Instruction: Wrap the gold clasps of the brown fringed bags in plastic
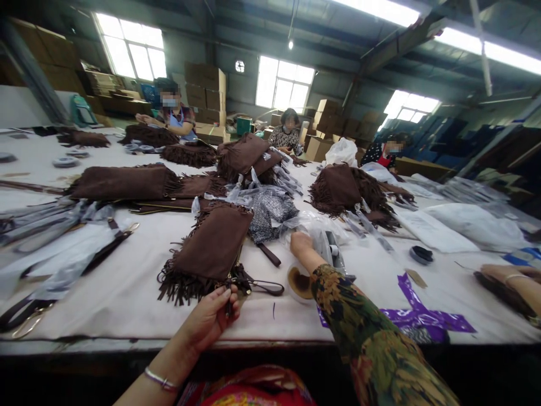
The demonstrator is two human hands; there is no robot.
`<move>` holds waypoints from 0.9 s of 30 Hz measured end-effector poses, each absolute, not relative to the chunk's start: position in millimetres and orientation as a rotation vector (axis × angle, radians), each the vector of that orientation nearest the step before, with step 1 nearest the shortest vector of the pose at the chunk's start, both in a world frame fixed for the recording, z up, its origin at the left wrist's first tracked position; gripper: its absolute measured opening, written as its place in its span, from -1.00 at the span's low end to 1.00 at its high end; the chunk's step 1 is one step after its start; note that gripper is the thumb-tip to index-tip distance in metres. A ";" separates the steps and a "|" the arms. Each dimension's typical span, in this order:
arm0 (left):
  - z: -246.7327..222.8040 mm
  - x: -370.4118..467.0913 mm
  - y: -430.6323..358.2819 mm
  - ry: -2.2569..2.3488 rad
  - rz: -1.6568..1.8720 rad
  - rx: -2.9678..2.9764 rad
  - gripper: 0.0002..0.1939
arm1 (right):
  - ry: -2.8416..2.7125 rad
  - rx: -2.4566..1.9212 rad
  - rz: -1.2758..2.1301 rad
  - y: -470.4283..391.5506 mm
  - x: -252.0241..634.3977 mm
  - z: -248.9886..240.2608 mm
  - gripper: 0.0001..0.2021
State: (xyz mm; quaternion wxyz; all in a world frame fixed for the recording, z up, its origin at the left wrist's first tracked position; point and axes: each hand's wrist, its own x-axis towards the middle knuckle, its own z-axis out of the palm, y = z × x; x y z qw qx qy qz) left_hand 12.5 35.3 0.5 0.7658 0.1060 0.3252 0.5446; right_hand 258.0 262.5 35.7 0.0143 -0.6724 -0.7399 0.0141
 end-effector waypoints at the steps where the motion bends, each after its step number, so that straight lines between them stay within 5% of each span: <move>1: 0.0 12.7 35.3 0.702 1.185 0.235 -0.84 | -2.285 -2.100 0.046 260.4 259.0 38.0 -0.81; 9: 1.9 10.8 34.2 0.712 1.175 0.201 -0.89 | -2.189 -1.792 0.211 206.1 261.2 79.4 -0.73; 16: 19.9 8.6 38.9 0.755 1.123 0.110 -0.98 | -1.998 -1.337 0.810 82.5 239.9 68.8 -0.79; 27: 34.7 20.9 43.4 0.864 1.152 0.101 -0.90 | -2.044 -1.380 0.782 29.4 219.6 38.0 -0.84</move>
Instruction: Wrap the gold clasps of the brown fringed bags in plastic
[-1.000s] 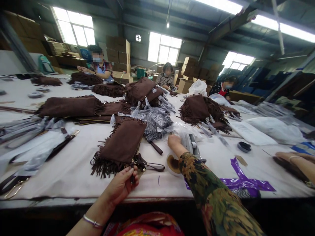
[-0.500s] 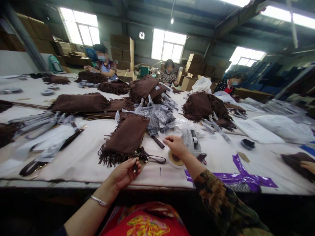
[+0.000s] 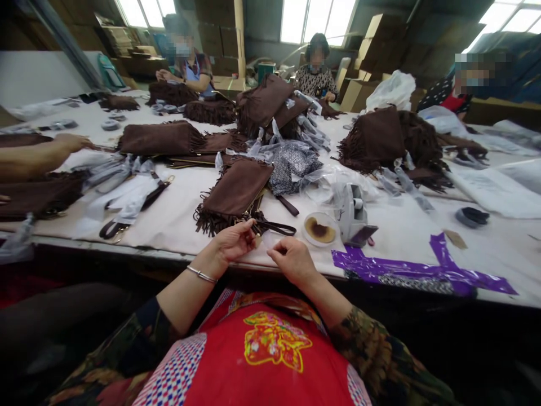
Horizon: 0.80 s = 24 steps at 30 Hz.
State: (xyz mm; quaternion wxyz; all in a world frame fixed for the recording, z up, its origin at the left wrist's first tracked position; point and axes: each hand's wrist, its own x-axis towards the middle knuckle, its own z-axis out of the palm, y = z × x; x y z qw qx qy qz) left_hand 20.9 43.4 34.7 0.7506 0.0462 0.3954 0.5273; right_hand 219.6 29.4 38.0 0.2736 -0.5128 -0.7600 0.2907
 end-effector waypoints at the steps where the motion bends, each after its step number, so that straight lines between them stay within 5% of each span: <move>1: 35.2 22.6 43.2 0.875 1.159 0.096 -0.89 | -2.057 -1.362 0.754 29.1 218.4 36.4 -0.84; 24: 26.1 40.3 42.9 0.995 1.309 0.104 -0.68 | -2.330 -1.246 -0.128 23.3 209.5 29.1 -0.76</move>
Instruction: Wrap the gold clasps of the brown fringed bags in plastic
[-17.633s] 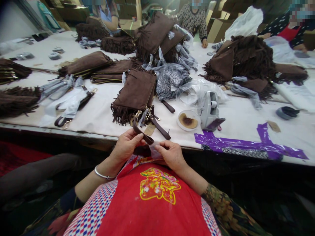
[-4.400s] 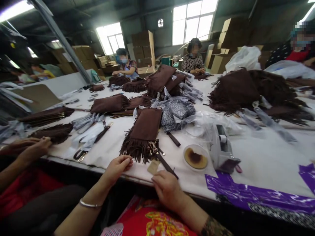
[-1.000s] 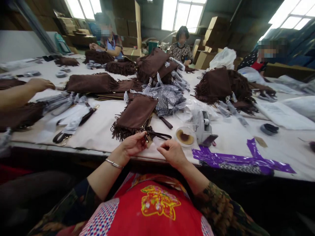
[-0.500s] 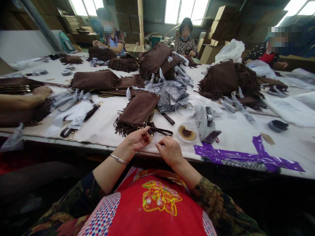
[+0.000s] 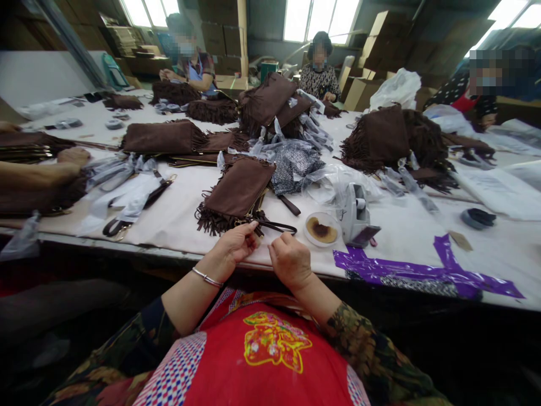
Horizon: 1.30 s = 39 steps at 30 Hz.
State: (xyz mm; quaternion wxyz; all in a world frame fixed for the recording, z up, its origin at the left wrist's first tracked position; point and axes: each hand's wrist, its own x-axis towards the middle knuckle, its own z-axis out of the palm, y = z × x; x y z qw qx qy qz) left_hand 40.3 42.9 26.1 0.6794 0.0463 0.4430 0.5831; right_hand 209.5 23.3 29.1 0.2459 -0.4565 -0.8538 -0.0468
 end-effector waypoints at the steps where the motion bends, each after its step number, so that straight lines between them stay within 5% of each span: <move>1: 25.3 40.8 43.3 1.005 1.309 0.109 -0.68 | -2.347 -1.249 -0.147 23.0 208.2 29.7 -0.75; 12: 22.3 38.2 39.4 1.100 1.235 0.166 -0.85 | -2.253 -1.410 0.400 37.6 179.9 38.3 -0.85; 18: 24.7 32.0 21.7 1.030 1.141 0.153 -0.75 | -2.123 -1.449 0.732 53.0 169.6 38.5 -0.83; 39: 26.6 40.9 31.2 1.060 1.265 0.167 -0.94 | -1.977 -1.436 0.929 112.6 154.2 21.3 -0.71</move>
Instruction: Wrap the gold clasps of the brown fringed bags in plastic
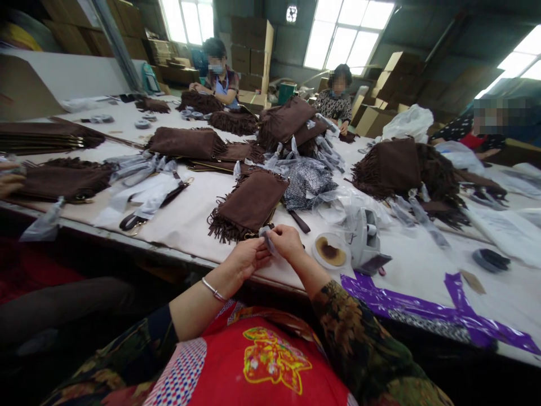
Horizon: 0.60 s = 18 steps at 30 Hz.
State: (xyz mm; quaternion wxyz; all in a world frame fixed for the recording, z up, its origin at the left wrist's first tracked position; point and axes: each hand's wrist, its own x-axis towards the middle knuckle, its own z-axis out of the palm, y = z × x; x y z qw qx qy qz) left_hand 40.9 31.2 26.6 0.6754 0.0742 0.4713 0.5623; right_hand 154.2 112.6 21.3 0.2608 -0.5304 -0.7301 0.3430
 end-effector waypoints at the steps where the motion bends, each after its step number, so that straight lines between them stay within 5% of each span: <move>1: 27.3 42.3 31.9 1.064 1.272 0.164 -0.94 | -2.000 -1.425 0.937 116.0 155.1 21.8 -0.71; 18: 17.6 44.4 33.4 1.151 1.380 0.070 -0.92 | -1.979 -1.440 0.958 70.8 174.2 25.0 -0.60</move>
